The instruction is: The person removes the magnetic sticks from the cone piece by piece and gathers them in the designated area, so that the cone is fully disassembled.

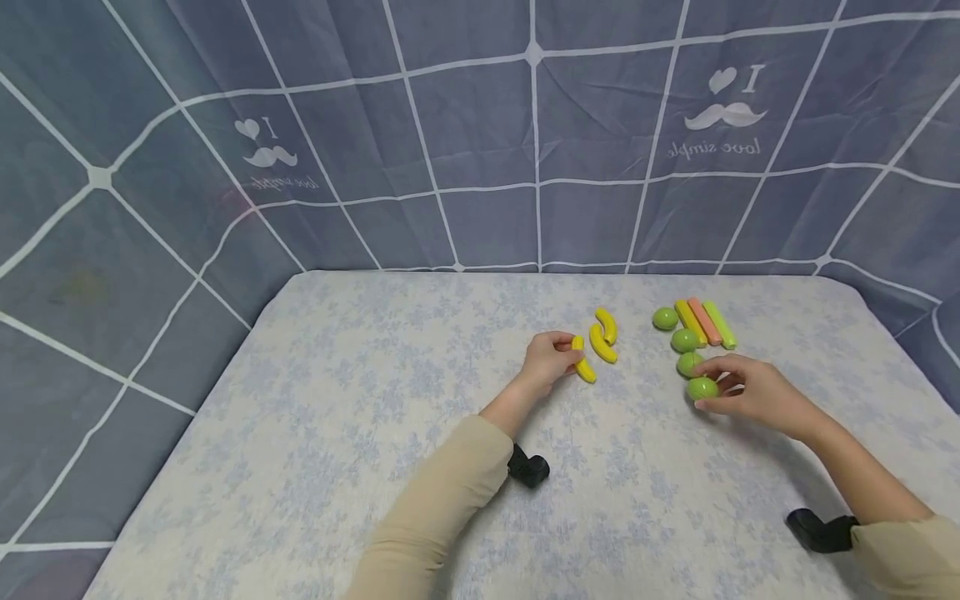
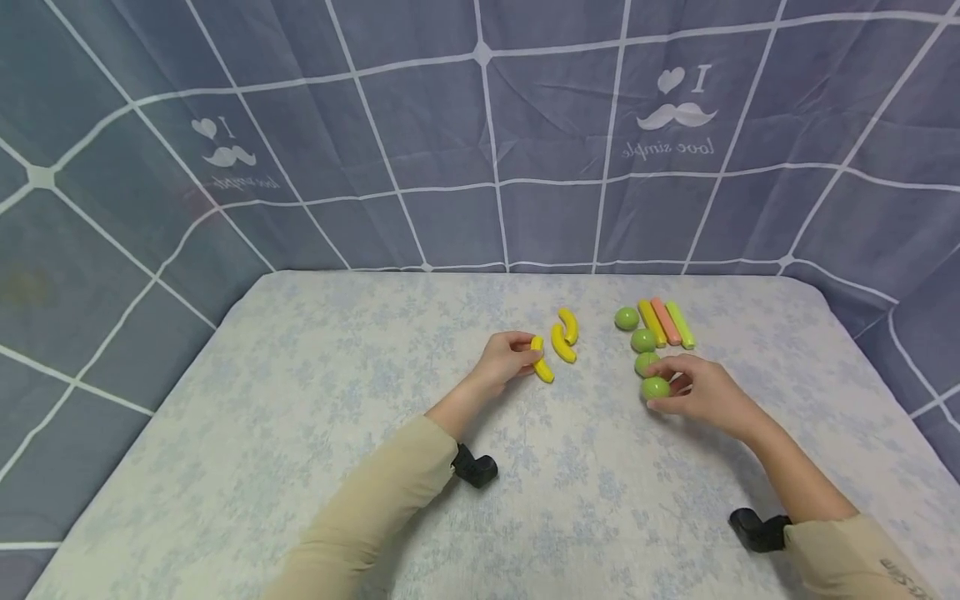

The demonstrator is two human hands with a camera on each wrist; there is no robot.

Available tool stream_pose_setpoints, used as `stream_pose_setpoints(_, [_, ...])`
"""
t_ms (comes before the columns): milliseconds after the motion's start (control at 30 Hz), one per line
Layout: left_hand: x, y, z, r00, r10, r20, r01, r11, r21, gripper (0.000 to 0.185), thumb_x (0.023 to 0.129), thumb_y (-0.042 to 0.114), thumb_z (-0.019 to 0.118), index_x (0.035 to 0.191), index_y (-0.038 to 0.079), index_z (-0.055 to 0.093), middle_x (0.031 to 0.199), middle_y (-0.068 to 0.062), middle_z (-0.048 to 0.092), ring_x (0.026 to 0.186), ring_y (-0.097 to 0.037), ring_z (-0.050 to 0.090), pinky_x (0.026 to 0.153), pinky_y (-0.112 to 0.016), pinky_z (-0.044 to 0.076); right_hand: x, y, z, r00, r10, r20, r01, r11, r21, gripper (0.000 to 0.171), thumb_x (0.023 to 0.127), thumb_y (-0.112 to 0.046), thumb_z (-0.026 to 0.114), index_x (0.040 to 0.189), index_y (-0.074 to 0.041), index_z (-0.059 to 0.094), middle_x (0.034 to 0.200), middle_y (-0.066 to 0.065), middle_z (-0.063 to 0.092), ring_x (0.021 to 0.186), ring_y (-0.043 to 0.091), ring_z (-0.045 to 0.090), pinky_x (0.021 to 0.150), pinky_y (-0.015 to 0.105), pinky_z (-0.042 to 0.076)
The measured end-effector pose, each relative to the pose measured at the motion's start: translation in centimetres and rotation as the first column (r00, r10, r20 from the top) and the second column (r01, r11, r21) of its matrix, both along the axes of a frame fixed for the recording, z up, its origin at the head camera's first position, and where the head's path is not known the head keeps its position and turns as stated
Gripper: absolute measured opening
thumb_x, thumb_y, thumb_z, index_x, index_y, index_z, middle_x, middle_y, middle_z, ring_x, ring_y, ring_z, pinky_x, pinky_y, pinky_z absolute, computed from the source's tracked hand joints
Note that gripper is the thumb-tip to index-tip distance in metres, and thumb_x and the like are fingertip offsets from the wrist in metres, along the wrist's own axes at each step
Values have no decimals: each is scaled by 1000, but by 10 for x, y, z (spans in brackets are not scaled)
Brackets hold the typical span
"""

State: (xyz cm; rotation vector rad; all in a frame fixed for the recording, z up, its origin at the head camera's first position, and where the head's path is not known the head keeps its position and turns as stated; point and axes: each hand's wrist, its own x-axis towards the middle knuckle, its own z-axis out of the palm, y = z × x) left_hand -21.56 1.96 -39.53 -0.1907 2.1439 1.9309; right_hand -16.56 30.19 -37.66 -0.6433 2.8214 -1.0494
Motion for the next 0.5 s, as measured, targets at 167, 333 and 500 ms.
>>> stream_pose_setpoints(167, [3, 11, 0, 998, 42, -46, -45, 996, -76, 28, 86, -1, 63, 114, -5, 61, 84, -4, 53, 72, -11, 56, 63, -21, 52, -1, 6, -5, 1000, 28, -10, -27, 999, 22, 38, 73, -12, 80, 107, -2, 65, 101, 10, 60, 76, 1, 56, 59, 24, 49])
stream_pose_setpoints(333, [4, 17, 2, 996, 50, -80, -61, 989, -134, 29, 86, 0, 63, 115, -6, 61, 85, -4, 53, 71, -11, 56, 60, -19, 51, 0, 9, -7, 999, 34, -18, -33, 999, 30, 38, 72, -11, 80, 106, -2, 65, 100, 10, 61, 76, 1, 55, 58, 24, 49])
stream_pose_setpoints(500, [3, 17, 1, 992, 63, -105, -79, 985, -152, 34, 86, 0, 64, 118, -6, 59, 91, -6, 55, 75, -11, 56, 60, -18, 51, 1, 7, -4, 1000, 4, 21, -5, 999, 46, 38, 74, -16, 79, 107, -4, 65, 102, 11, 62, 78, 0, 56, 59, 25, 48])
